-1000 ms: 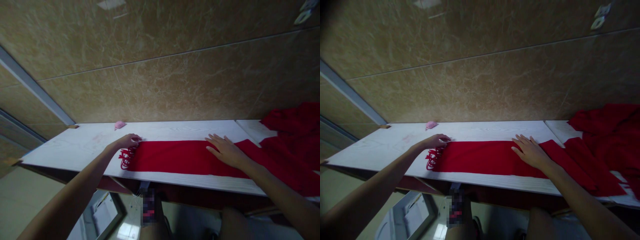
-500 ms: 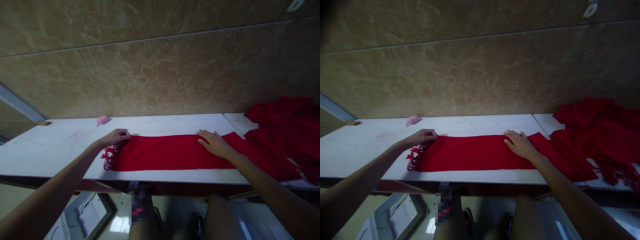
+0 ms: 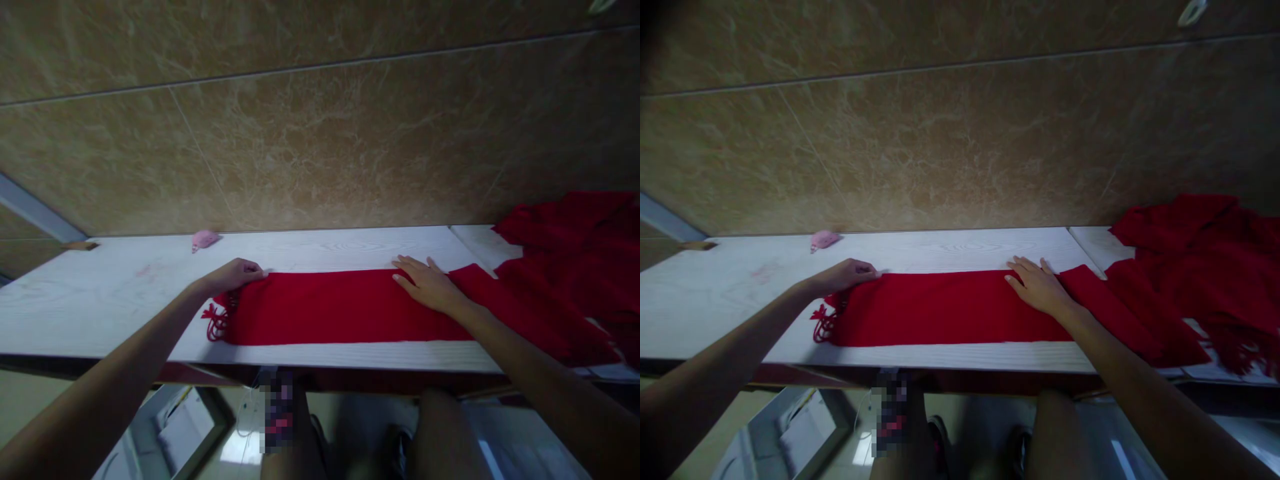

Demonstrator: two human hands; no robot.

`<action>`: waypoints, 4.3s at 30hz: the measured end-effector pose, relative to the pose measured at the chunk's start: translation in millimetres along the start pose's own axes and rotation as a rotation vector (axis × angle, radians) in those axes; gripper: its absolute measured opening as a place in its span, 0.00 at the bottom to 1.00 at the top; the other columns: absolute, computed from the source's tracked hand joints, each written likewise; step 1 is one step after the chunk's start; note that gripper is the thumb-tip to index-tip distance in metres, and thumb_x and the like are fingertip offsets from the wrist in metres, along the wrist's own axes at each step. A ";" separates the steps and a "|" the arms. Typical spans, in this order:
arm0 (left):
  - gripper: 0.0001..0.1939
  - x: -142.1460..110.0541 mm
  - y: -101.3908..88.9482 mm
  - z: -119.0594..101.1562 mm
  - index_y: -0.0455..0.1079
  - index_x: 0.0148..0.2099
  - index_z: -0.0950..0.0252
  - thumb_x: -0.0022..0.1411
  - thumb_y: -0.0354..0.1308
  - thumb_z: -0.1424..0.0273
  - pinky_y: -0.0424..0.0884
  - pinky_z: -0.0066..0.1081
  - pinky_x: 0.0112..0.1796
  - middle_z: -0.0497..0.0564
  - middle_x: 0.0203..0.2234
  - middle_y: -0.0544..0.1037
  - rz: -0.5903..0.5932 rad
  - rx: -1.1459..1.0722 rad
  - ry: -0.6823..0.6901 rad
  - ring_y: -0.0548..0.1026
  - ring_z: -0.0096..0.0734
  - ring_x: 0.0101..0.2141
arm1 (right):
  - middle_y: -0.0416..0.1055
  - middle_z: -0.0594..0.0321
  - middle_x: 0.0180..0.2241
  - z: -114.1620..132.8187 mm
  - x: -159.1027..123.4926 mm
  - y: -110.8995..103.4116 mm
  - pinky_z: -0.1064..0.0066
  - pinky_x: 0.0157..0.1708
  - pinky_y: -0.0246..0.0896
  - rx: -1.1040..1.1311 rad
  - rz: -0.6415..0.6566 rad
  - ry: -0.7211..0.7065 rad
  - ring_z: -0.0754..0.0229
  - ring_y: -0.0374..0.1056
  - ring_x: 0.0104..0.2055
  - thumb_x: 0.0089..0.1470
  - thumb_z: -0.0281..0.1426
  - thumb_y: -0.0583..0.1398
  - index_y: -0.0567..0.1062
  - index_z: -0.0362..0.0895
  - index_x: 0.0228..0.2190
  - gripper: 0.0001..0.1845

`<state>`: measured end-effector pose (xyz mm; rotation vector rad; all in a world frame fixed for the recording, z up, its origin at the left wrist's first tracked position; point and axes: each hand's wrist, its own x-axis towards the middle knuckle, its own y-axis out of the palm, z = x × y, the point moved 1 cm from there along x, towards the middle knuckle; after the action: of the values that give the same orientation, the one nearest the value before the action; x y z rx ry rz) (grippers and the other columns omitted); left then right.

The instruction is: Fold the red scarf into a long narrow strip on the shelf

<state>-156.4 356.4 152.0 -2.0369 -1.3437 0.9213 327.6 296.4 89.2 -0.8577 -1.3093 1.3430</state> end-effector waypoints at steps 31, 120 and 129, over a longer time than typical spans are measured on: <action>0.39 -48.2 6.7 36.8 0.52 0.76 0.53 0.72 0.37 0.42 0.40 0.69 0.67 0.53 0.76 0.48 -0.245 0.656 -0.025 0.39 0.62 0.74 | 0.47 0.55 0.74 121.2 4.7 13.3 0.31 0.70 0.33 0.043 0.056 -0.222 0.40 0.39 0.76 0.69 0.57 0.43 0.58 0.52 0.72 0.39; 0.06 -89.3 78.7 -14.4 0.79 0.47 0.60 0.70 0.61 0.70 0.74 0.35 0.46 0.51 0.47 0.82 -0.292 0.348 0.795 0.79 0.33 0.46 | 0.79 0.61 0.49 166.3 -23.8 11.8 0.53 0.58 0.67 0.412 -0.219 -0.524 0.56 0.73 0.53 0.65 0.27 0.62 0.82 0.47 0.42 0.08; 0.07 -91.8 77.8 -15.2 0.80 0.44 0.61 0.70 0.62 0.67 0.72 0.34 0.41 0.50 0.37 0.80 -0.299 0.321 0.746 0.76 0.32 0.38 | 0.75 0.62 0.38 169.6 -28.9 -0.7 0.62 0.42 0.60 0.405 -0.200 -0.534 0.58 0.68 0.39 0.67 0.30 0.61 0.82 0.47 0.37 0.07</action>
<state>-125.4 241.7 127.4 -1.6188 -0.9608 0.1776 171.5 227.5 111.1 -0.0833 -1.4002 1.6595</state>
